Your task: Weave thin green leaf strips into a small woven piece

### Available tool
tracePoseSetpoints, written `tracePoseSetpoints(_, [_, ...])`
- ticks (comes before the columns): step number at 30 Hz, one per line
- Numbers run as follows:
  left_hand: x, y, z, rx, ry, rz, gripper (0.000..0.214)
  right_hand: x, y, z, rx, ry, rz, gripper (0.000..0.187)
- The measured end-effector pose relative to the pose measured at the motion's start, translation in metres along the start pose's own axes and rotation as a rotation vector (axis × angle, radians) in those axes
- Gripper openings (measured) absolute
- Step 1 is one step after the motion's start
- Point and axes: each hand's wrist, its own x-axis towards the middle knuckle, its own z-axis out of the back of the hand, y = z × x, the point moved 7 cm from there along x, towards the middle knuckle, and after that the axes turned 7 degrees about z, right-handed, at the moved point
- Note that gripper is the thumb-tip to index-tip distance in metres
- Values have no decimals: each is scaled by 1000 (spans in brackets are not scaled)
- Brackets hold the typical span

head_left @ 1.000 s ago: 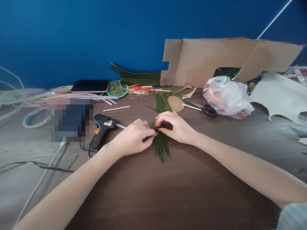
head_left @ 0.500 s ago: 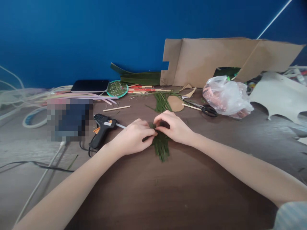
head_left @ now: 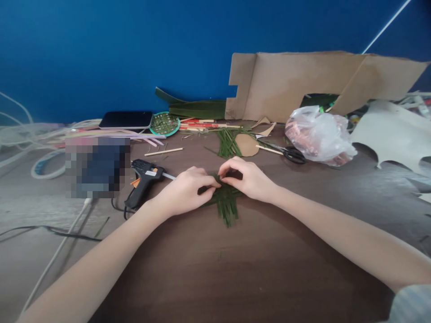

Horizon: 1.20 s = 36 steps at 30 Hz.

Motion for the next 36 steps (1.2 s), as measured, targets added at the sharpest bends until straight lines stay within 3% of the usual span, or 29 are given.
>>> tracePoseSetpoints(9, [2,8,0,-75,0,66,21,-3,0,-2,174,12,-80,13])
tracePoseSetpoints(17, [2,6,1,-26,-19,56,22,-4,1,1,161,-5,-76,6])
tracePoseSetpoints(23, [0,4,0,-81,-10,103,36,-4,1,2,156,-23,-59,3])
tracePoseSetpoints(29, [-1,3,2,-147,-54,105,23,-5,1,2,141,-31,-72,3])
tracePoseSetpoints(33, [0,1,2,-127,-35,107,18,-5,6,6,85,-55,-16,7])
tracePoseSetpoints(36, [0,0,3,-134,-39,101,19,-5,14,10,7,-93,103,12])
